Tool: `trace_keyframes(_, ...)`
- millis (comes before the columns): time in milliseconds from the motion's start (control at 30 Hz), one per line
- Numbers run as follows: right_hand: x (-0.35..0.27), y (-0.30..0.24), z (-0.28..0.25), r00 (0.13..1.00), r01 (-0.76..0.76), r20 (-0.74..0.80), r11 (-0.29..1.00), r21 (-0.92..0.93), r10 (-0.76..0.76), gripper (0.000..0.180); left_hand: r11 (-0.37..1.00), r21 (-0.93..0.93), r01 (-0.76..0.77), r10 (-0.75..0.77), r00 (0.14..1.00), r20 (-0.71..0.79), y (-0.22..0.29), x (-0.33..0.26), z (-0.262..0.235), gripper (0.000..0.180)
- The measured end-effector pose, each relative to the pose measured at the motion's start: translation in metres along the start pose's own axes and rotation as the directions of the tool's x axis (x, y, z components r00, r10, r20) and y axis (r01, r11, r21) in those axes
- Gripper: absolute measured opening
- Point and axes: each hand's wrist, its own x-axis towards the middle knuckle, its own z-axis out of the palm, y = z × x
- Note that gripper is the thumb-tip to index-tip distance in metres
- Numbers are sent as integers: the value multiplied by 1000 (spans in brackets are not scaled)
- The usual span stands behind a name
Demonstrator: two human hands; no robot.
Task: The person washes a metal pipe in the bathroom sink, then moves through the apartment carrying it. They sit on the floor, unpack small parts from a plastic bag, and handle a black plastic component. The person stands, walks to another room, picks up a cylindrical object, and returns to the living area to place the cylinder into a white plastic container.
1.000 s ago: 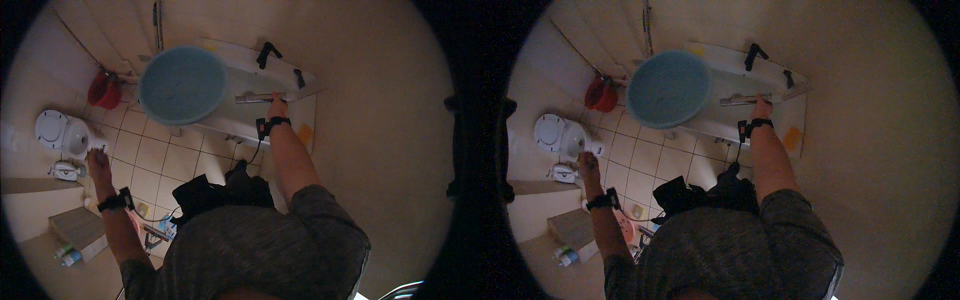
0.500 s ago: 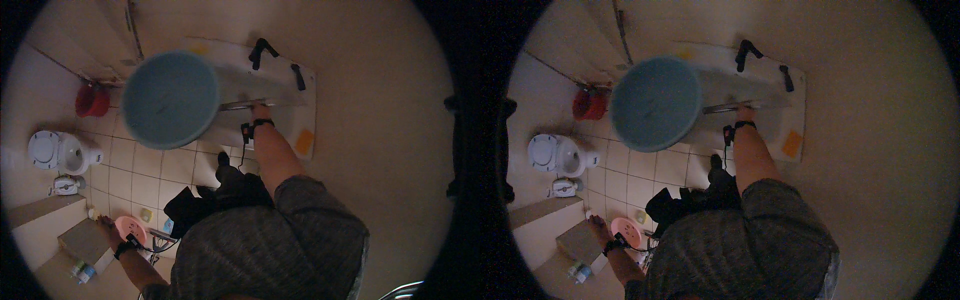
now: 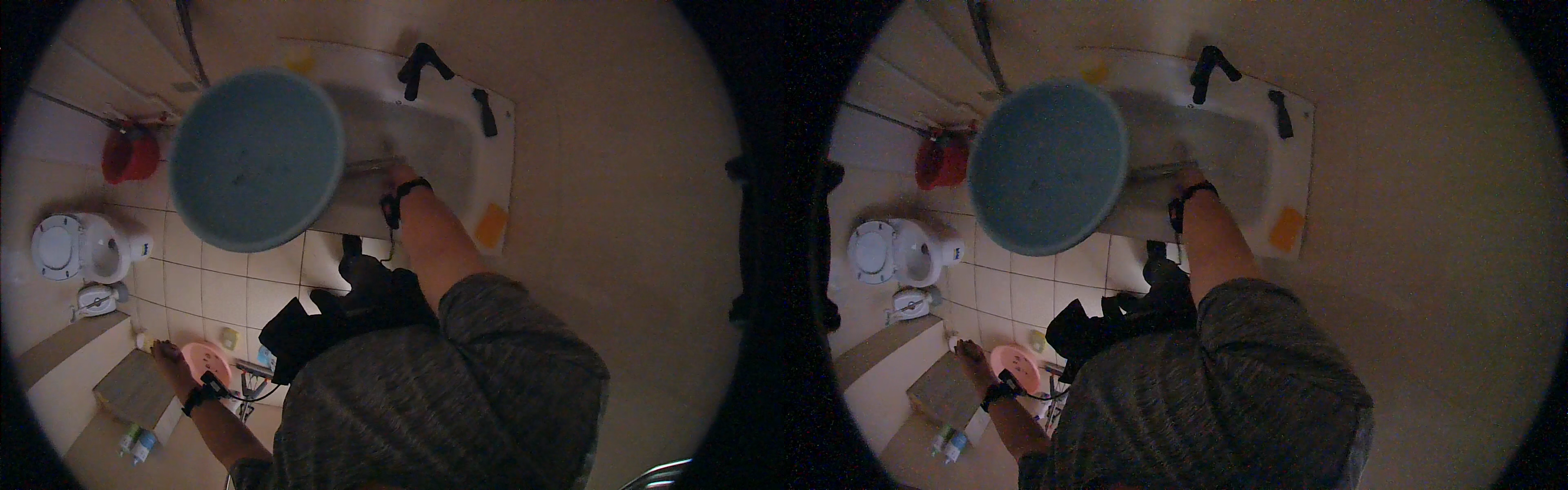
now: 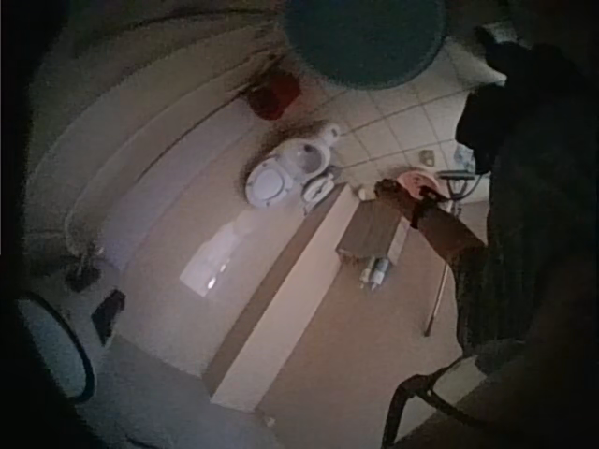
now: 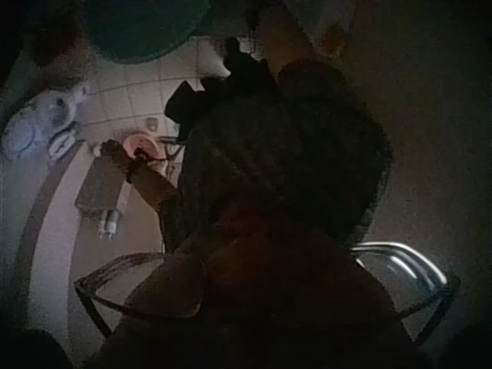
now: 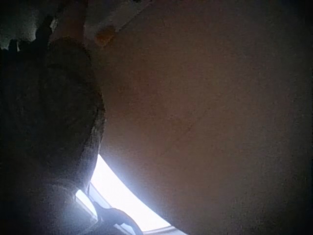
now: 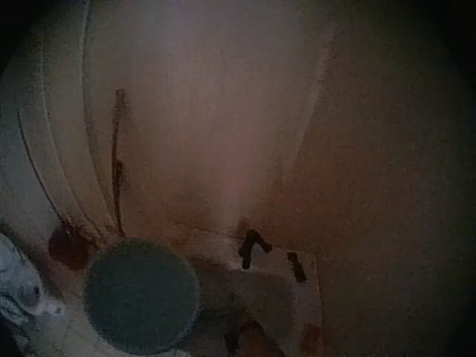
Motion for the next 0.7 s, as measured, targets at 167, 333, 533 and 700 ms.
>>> trace_keyframes(167, -13, -11, -11, 924, -82, -332, 946, 313, 190, 34, 1000, 6, 23, -22, 984, -174, -15, 4, -7, 25)
trace_keyframes(333, -5, -18, -21, 971, -96, -217, 995, 24, 99, 30, 988, 154, 12, 7, 992, -124, -24, -7, -15, 28)
trace_keyframes(533, 22, -22, -24, 994, -93, -54, 991, 94, 98, 36, 993, 0, 119, -118, 993, 27, -26, -16, -31, 27)
trace_keyframes(700, 38, -13, -13, 987, 92, -122, 990, -105, -105, 32, 993, -8, 114, -113, 973, -201, -42, -18, -39, 26)
